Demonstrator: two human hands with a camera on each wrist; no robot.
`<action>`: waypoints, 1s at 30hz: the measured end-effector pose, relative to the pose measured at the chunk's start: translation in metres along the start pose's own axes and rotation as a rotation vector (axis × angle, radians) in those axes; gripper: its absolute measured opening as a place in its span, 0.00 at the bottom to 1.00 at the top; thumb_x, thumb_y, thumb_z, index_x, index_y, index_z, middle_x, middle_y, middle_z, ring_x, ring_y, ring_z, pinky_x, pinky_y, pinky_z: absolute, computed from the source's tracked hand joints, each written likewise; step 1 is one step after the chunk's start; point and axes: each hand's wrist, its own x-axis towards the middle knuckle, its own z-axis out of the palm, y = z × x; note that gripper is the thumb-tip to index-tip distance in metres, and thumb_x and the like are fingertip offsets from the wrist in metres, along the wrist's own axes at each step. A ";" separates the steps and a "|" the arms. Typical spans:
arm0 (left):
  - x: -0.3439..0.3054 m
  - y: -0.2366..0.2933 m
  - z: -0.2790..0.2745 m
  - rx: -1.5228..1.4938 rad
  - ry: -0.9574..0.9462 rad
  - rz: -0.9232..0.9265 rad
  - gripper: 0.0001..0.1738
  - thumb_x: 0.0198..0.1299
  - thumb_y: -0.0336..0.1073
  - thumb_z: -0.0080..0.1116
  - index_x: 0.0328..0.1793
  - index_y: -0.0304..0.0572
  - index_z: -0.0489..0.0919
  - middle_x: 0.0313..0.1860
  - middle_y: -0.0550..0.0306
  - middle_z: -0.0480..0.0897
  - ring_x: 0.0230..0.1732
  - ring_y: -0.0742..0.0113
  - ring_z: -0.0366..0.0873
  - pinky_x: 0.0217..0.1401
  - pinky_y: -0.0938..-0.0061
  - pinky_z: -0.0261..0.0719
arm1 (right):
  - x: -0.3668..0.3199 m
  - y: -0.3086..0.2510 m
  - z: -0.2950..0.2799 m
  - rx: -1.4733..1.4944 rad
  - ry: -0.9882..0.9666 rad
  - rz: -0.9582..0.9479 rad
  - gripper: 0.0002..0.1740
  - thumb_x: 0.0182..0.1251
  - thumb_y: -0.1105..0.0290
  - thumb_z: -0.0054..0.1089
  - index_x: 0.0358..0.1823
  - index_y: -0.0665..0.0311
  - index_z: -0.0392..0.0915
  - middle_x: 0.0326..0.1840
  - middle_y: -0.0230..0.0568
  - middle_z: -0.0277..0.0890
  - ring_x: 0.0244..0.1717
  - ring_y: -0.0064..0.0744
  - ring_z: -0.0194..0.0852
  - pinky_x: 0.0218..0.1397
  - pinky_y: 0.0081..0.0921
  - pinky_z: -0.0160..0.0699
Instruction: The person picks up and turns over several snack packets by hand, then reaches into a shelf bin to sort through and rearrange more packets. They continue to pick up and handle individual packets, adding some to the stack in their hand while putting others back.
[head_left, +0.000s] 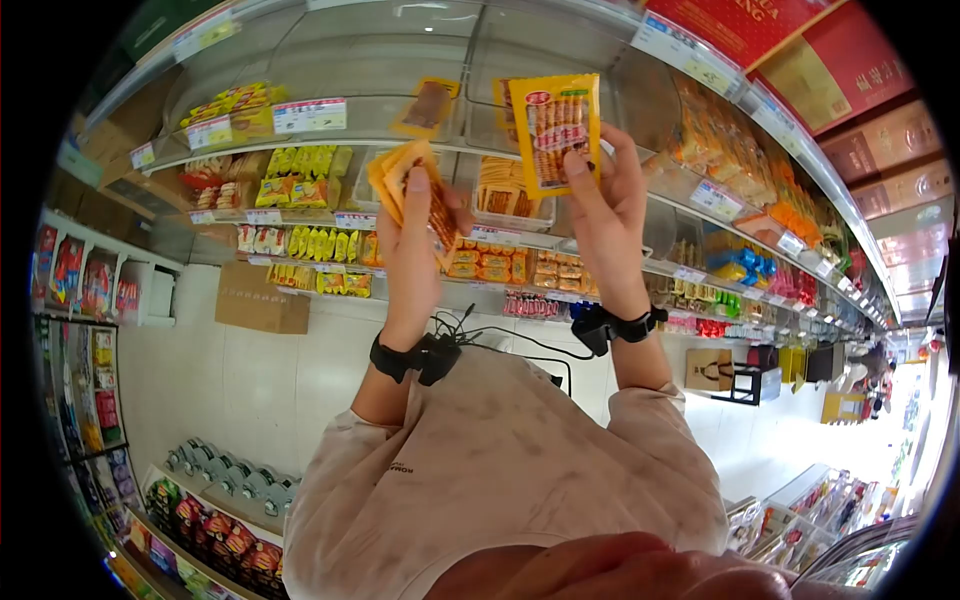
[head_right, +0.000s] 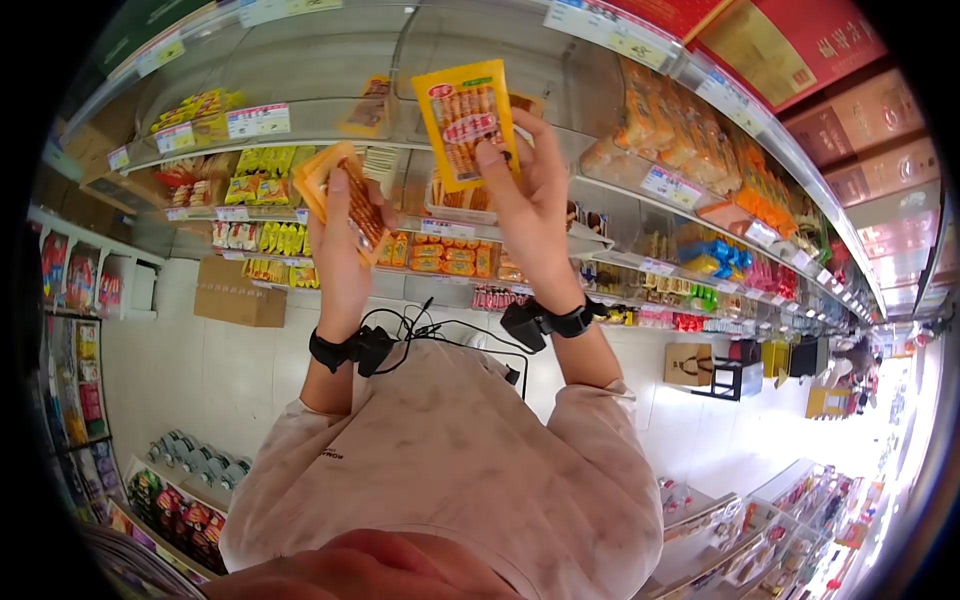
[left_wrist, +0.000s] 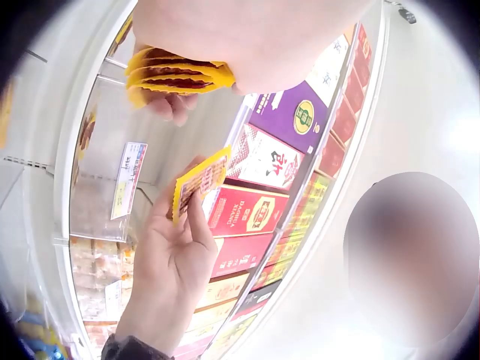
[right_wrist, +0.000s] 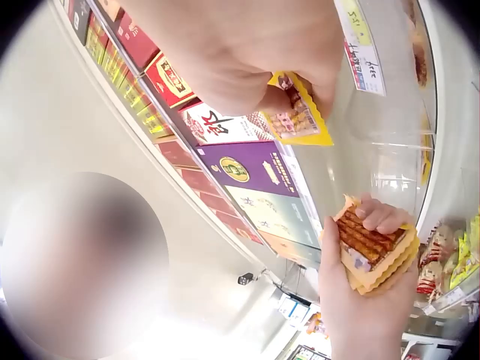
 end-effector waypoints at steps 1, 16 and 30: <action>0.001 -0.002 0.000 0.017 -0.016 0.001 0.17 0.78 0.48 0.52 0.57 0.42 0.74 0.34 0.59 0.79 0.29 0.71 0.78 0.34 0.75 0.78 | -0.003 0.000 0.001 0.002 0.021 0.004 0.20 0.78 0.75 0.57 0.68 0.66 0.66 0.56 0.39 0.82 0.56 0.21 0.78 0.56 0.20 0.77; 0.001 -0.007 0.017 0.044 -0.117 -0.035 0.23 0.80 0.51 0.48 0.58 0.36 0.75 0.45 0.50 0.84 0.42 0.63 0.86 0.50 0.67 0.88 | -0.022 -0.003 -0.001 0.021 -0.005 -0.002 0.28 0.78 0.81 0.48 0.78 0.70 0.59 0.73 0.47 0.69 0.72 0.34 0.70 0.71 0.35 0.72; 0.005 -0.005 0.011 -0.010 0.071 -0.043 0.20 0.76 0.43 0.56 0.64 0.36 0.73 0.53 0.51 0.85 0.47 0.62 0.87 0.50 0.68 0.88 | -0.025 0.003 0.033 -0.632 -0.460 -0.338 0.26 0.75 0.68 0.56 0.70 0.72 0.69 0.75 0.59 0.67 0.76 0.56 0.65 0.75 0.43 0.64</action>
